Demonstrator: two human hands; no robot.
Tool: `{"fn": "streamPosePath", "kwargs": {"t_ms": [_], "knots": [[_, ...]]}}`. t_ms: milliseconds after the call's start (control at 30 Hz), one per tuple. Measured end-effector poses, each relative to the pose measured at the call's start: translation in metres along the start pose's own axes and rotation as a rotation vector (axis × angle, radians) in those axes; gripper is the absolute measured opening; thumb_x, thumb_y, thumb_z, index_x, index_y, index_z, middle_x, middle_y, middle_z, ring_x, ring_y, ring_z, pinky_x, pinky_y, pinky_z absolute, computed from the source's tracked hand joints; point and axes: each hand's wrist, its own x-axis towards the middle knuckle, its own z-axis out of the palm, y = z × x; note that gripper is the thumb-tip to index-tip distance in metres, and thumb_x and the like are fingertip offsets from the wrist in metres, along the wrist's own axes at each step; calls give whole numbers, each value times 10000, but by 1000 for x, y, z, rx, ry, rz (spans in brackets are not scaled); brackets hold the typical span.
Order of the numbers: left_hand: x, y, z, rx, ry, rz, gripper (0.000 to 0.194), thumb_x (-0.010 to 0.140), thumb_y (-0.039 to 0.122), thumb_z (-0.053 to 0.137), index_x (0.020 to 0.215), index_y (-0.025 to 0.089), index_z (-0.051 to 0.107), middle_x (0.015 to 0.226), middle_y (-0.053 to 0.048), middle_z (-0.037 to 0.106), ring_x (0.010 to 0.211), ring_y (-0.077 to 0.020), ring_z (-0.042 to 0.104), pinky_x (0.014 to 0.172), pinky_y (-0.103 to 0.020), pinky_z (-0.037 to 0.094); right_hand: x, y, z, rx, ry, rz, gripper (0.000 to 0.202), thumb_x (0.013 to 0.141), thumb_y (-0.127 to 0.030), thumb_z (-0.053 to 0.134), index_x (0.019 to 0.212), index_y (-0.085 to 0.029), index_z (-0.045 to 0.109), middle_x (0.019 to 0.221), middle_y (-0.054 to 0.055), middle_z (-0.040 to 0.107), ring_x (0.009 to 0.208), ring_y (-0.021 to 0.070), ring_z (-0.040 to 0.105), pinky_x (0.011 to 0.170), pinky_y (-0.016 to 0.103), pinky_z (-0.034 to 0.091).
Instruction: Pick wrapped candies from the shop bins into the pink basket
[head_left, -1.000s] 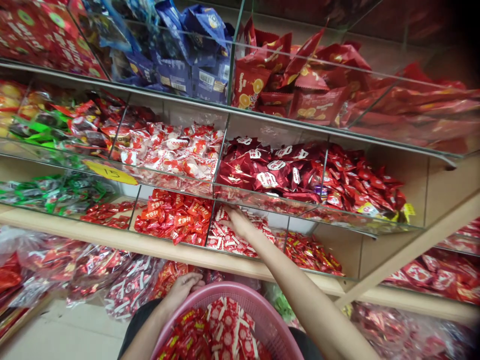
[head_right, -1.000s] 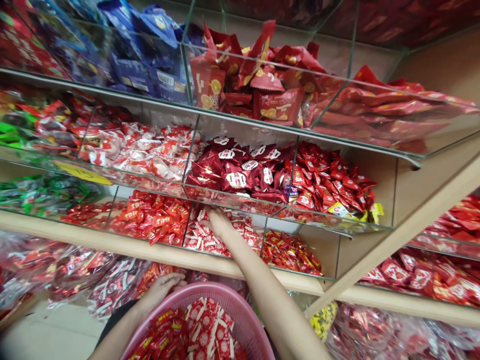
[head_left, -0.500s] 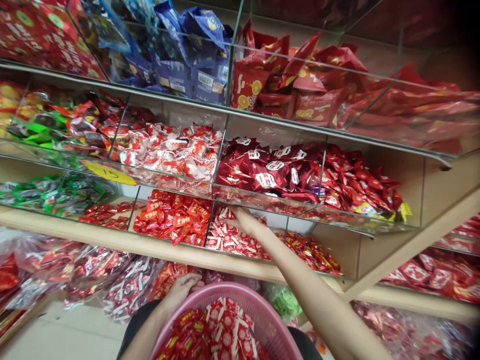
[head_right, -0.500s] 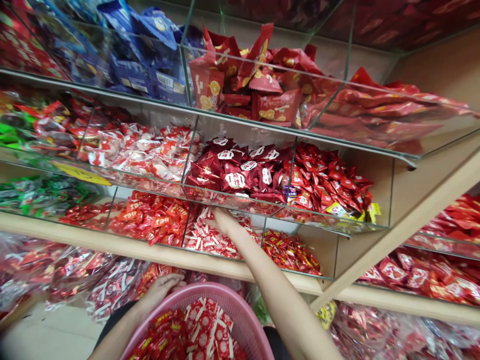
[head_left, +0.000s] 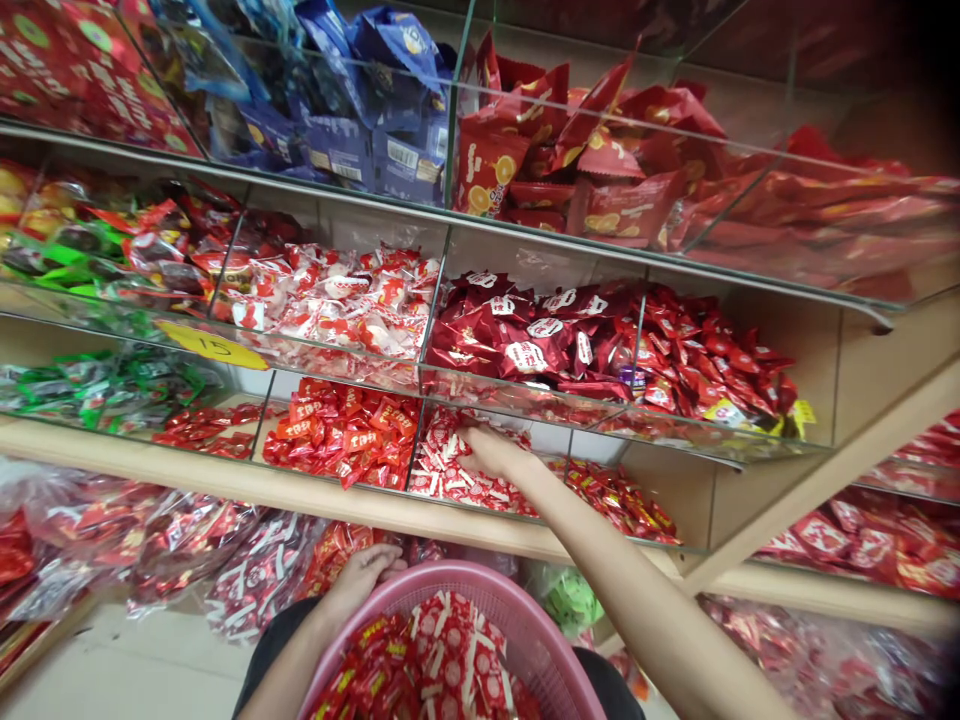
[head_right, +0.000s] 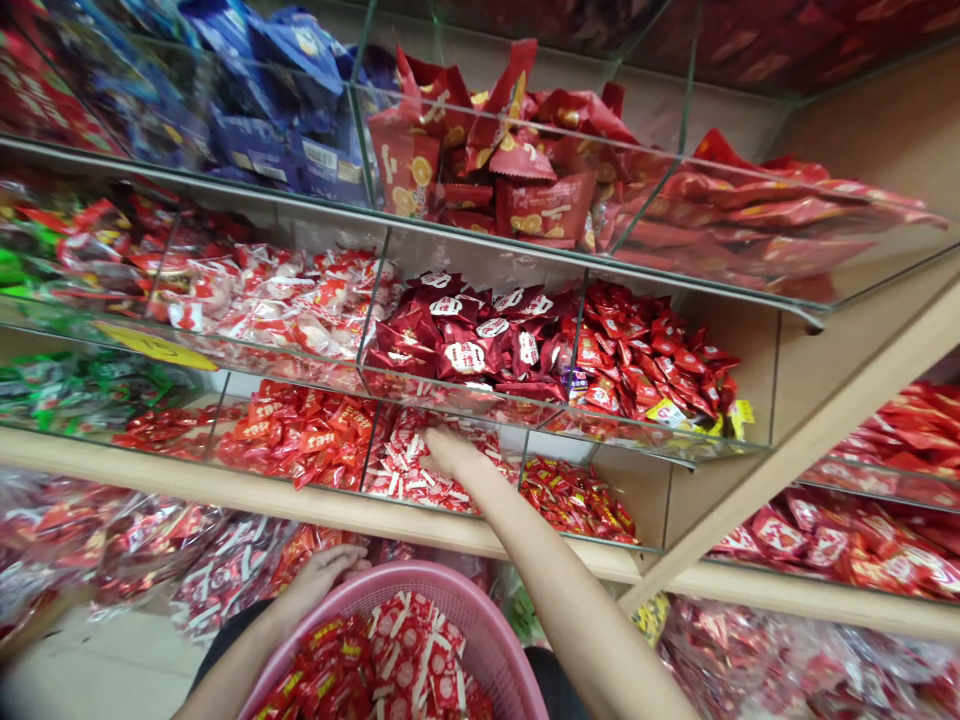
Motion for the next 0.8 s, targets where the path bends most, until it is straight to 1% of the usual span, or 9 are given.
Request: {"fn": "streamPosePath", "kwargs": {"t_ms": [200, 367, 467, 600, 700, 800], "knots": [[-2, 3, 2, -5, -3, -6, 471, 532, 494, 669, 827, 135, 596, 804, -99, 678, 785, -221, 622, 779, -331, 453, 1, -2, -1, -25, 2, 36, 352, 759, -357, 555, 1038, -142, 558, 996, 148, 620, 865, 249, 596, 679, 278, 426], [0, 2, 2, -3, -1, -14, 456, 531, 479, 676, 822, 135, 605, 797, -97, 677, 783, -220, 621, 772, -328, 458, 5, -7, 2, -44, 5, 103, 380, 708, -373, 611, 1003, -138, 576, 1012, 163, 614, 897, 285, 588, 684, 310, 437], [1, 1, 1, -4, 1, -2, 478, 510, 490, 687, 814, 128, 615, 782, -100, 676, 775, -225, 622, 777, -334, 459, 7, -9, 3, -38, 12, 126, 361, 721, -376, 595, 991, -137, 580, 1030, 161, 608, 908, 282, 584, 694, 310, 435], [1, 1, 0, 9, -4, 2, 468, 516, 493, 679, 809, 132, 626, 783, -96, 673, 773, -224, 621, 775, -335, 459, 6, -4, -4, -3, -4, 135, 416, 732, -446, 568, 1009, -136, 574, 1005, 143, 624, 862, 253, 598, 682, 288, 436], [-1, 2, 2, 18, -1, -6, 442, 532, 478, 667, 811, 138, 621, 788, -95, 672, 779, -224, 619, 771, -337, 459, 5, 1, -12, 29, -41, 153, 483, 723, -480, 567, 1054, -129, 562, 1033, 139, 618, 879, 249, 594, 676, 274, 441], [-3, 4, 3, 23, 3, -10, 451, 537, 485, 654, 822, 138, 613, 800, -99, 673, 783, -228, 619, 762, -341, 460, 4, 1, -16, 49, -104, 172, 504, 685, -456, 614, 1067, -130, 569, 1067, 136, 609, 910, 255, 588, 680, 268, 449]]}}
